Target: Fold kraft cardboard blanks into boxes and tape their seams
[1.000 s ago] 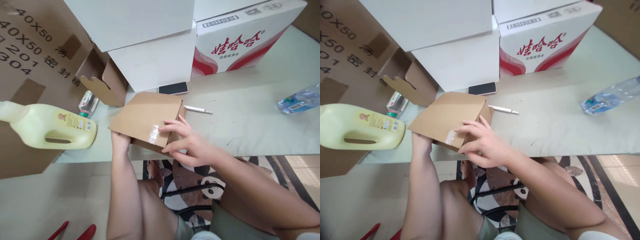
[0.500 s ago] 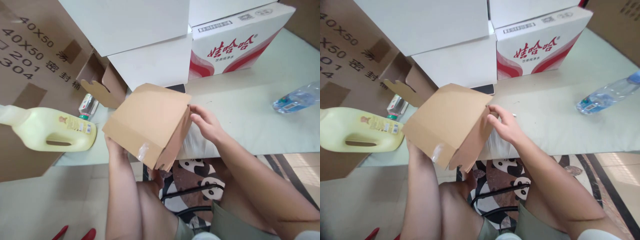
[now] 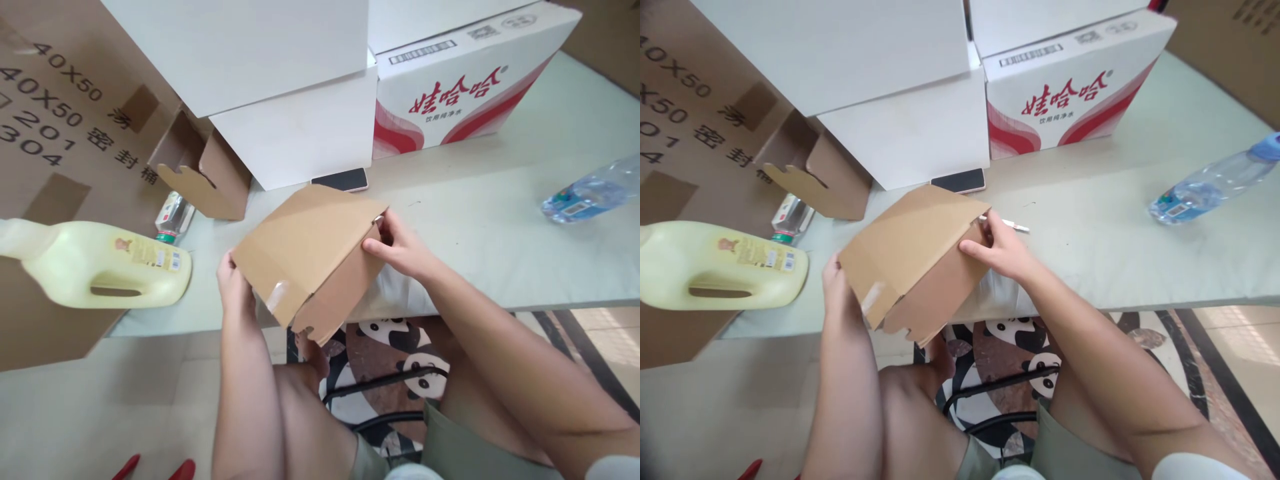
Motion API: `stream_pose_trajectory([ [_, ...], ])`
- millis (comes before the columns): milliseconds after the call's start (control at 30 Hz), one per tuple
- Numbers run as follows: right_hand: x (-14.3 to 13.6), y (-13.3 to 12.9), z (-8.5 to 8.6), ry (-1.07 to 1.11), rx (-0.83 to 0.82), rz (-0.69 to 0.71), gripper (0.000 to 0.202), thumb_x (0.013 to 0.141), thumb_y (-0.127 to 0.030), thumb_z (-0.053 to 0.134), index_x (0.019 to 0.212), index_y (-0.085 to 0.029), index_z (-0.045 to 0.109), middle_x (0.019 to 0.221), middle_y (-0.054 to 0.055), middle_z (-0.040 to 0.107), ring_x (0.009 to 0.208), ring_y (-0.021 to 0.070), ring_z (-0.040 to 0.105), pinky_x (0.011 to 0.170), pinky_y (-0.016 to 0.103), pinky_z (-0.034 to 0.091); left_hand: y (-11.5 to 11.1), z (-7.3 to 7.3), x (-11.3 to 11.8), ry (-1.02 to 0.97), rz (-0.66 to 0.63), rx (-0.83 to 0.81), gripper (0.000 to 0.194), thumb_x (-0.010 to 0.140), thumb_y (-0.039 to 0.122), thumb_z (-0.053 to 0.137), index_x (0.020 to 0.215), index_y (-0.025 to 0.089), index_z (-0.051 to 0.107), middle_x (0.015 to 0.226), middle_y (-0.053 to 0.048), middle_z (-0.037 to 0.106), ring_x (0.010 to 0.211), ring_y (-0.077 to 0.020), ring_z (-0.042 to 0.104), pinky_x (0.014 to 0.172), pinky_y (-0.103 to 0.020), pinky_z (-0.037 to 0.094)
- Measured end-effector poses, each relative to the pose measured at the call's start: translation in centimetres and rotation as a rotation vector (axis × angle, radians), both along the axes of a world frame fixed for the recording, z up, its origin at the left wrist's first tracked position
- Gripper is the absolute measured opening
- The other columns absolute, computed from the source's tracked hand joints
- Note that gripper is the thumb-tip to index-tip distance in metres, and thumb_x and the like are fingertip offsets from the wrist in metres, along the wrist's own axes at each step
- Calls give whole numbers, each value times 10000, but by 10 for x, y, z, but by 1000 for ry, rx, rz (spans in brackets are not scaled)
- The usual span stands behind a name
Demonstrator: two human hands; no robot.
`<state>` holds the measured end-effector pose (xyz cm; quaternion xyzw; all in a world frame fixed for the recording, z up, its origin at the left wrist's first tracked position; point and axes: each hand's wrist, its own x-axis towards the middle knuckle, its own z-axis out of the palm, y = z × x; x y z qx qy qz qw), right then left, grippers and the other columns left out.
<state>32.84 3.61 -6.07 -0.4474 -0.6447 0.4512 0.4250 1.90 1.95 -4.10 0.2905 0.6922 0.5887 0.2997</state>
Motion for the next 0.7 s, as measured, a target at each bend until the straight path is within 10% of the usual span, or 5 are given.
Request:
stream_pose_trajectory([
  [133,0,1,-1,-45,48,-150,811,725,-748,708,1309,-224,501,1025,76,624,877,242,578,784,408,497,5,-11,-5,-91,13,-28,285,595,354,769,769,183,622,724,-1,665,639,-109,599,535,-184,441],
  [367,-9,1,2,-81,23,-167,754,748,-598,738,1347,-214,487,1161,137,663,1003,299,635,869,475,517,-7,-5,7,-380,-444,-159,504,685,608,738,994,211,714,948,-119,760,821,-285,745,651,-395,603],
  [567,-10,-1,2,-132,-2,-295,690,684,-517,783,1259,-202,565,1191,136,662,1012,301,632,872,488,520,-11,4,9,-388,-329,-131,412,524,429,884,773,184,667,751,-49,718,629,-186,669,544,-285,529],
  [700,-12,-5,8,159,-183,-235,394,840,-607,622,947,-228,601,839,32,682,775,217,656,690,377,535,-10,7,10,-391,-344,-189,449,479,439,889,773,174,677,696,-39,697,565,-174,648,481,-264,495],
])
